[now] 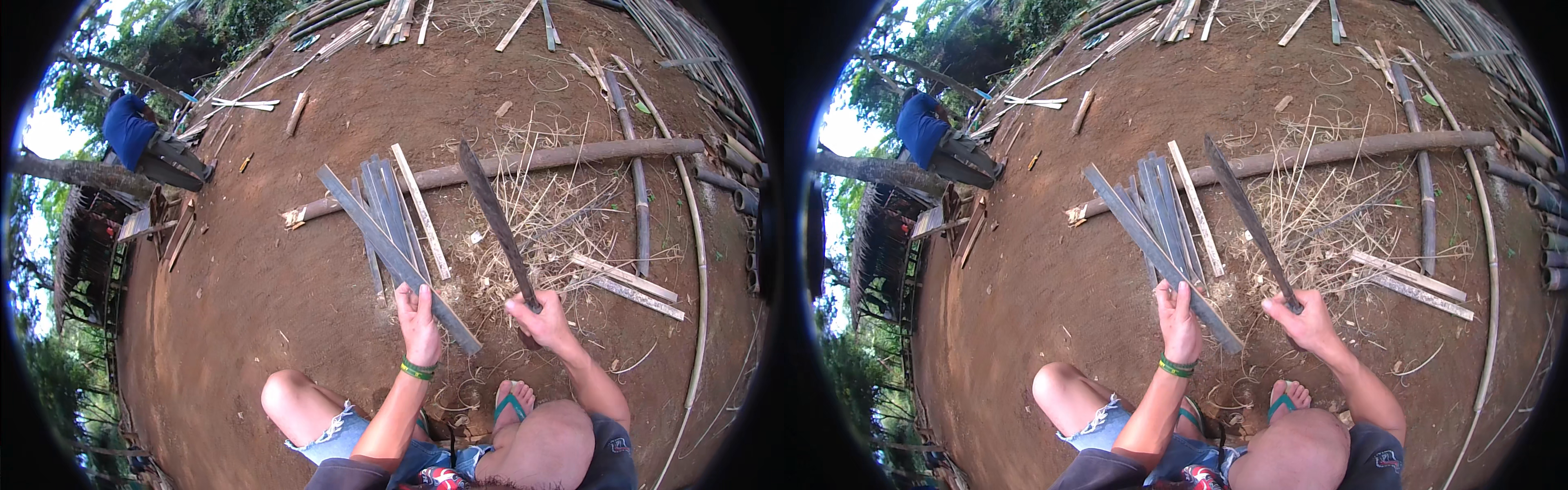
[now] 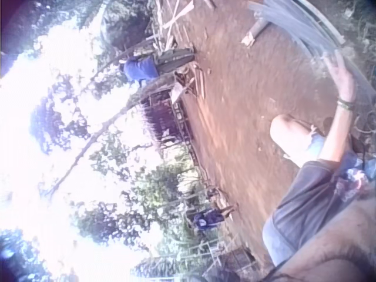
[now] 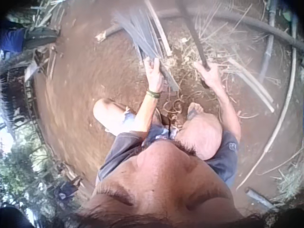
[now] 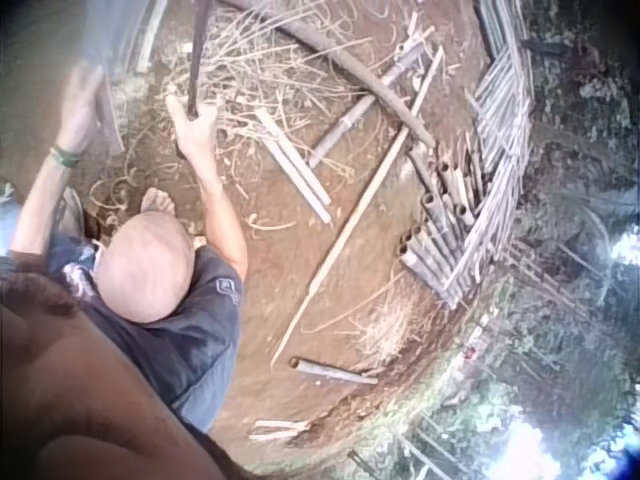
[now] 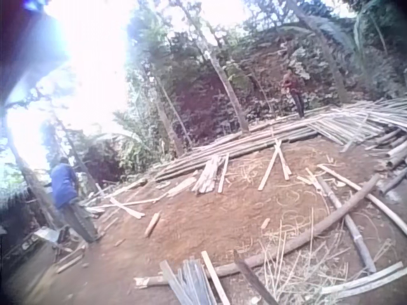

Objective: The person sits on the ground and uses a machete to split long bamboo poles into thin strips. They hold the bamboo vertically and strike it with the blade to separate the sections, then inspect the resulting strips and place them in a pile.

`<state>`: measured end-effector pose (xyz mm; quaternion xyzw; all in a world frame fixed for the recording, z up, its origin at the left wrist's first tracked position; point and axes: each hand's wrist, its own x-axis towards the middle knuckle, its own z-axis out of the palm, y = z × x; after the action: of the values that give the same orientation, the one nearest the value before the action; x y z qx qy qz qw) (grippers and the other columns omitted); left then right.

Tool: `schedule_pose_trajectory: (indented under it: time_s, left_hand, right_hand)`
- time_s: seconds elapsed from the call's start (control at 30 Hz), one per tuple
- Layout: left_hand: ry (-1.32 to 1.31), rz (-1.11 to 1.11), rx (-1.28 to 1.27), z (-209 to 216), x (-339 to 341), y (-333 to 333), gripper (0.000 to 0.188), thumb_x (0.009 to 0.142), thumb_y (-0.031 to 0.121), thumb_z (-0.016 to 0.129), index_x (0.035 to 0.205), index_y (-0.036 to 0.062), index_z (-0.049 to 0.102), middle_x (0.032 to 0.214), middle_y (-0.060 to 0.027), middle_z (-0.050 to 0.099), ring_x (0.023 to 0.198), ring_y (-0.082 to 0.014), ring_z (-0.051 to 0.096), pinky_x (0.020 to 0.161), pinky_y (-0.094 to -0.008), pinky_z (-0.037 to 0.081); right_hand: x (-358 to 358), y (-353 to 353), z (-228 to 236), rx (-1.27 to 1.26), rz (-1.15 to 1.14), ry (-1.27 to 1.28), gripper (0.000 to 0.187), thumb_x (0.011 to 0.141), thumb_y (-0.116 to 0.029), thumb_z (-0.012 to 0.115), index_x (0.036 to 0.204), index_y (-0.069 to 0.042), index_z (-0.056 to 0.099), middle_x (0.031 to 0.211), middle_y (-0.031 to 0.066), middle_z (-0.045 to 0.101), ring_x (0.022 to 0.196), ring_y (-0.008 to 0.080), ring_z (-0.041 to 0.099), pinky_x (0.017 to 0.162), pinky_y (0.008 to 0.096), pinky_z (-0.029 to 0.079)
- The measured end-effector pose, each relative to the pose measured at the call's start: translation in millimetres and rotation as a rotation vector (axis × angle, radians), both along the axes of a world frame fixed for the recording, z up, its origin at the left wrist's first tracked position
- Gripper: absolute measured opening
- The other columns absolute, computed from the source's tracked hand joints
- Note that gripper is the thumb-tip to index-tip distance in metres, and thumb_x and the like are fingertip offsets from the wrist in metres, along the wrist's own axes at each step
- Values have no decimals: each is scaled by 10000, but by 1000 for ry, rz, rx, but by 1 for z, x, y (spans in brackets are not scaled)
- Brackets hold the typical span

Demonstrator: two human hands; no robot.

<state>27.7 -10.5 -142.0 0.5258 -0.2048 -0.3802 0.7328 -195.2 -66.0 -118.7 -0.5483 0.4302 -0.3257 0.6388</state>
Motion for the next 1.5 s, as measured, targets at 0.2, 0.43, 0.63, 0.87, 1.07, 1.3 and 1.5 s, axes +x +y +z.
schedule_pose_trajectory:
  time_s: [0.2, 0.43, 0.63, 0.87, 1.07, 1.3, 1.5]
  left_hand:
    - [25, 2, -55, 7, -5, -24, 270, 1006, 138, 639, 1204, 138, 456, 1052, 0, 636, 926, -74, 575, 767, -288, 459]
    - [107, 28, -45, 30, -47, -20, 276, 979, 80, 659, 1225, 75, 535, 1046, -40, 665, 906, -114, 644, 779, -316, 576]
    - [-66, -190, -49, 32, -63, -12, 182, 992, 44, 620, 1170, 57, 588, 1040, -47, 681, 967, -176, 688, 841, -371, 598]
    - [654, -924, 29, 77, -19, 27, 730, 1032, 479, 468, 1551, 3, 273, 1444, -289, 471, 1264, -422, 558, 980, -552, 535]
    - [514, -1360, 286, 83, -12, 57, 953, 975, 678, 422, 1577, -28, 204, 1366, -219, 516, 1226, -322, 544, 990, -459, 480]
    - [584, -1171, 310, 70, -51, 58, 612, 1076, 541, 296, 1297, 13, 511, 1058, -98, 583, 886, -197, 589, 766, -343, 484]
    - [568, -1080, 353, 69, -45, 54, 352, 1106, 385, 365, 1218, 71, 480, 772, -8, 457, 573, -99, 455, 524, -261, 421]
  right_hand:
    - [11, 36, -15, 123, -79, 30, 230, 922, -248, 744, 927, -19, 761, 591, -43, 580, 514, 14, 480, 462, 244, 338]
    - [34, 9, -36, 355, -409, -398, 296, 976, -316, 694, 860, -54, 623, 522, -60, 429, 414, 71, 411, 404, 261, 345]
    - [28, -28, -17, 438, -556, -753, 292, 998, -297, 656, 801, -144, 503, 551, -40, 415, 475, 109, 437, 488, 288, 387]
    - [-24, -79, 9, 320, -551, -859, 209, 971, -256, 690, 863, -135, 558, 559, -56, 425, 481, 103, 432, 495, 276, 383]
    - [-41, -107, 12, 154, -563, -749, 166, 950, -248, 719, 958, -111, 625, 570, -68, 449, 487, 68, 427, 477, 243, 360]
    - [-27, -128, 34, 135, -510, -739, 167, 952, -245, 717, 966, -112, 616, 574, -60, 464, 501, 76, 460, 486, 241, 378]
    - [-33, -136, 20, -114, -480, -426, 241, 987, -272, 666, 942, -36, 655, 541, -64, 450, 444, 72, 419, 435, 273, 350]
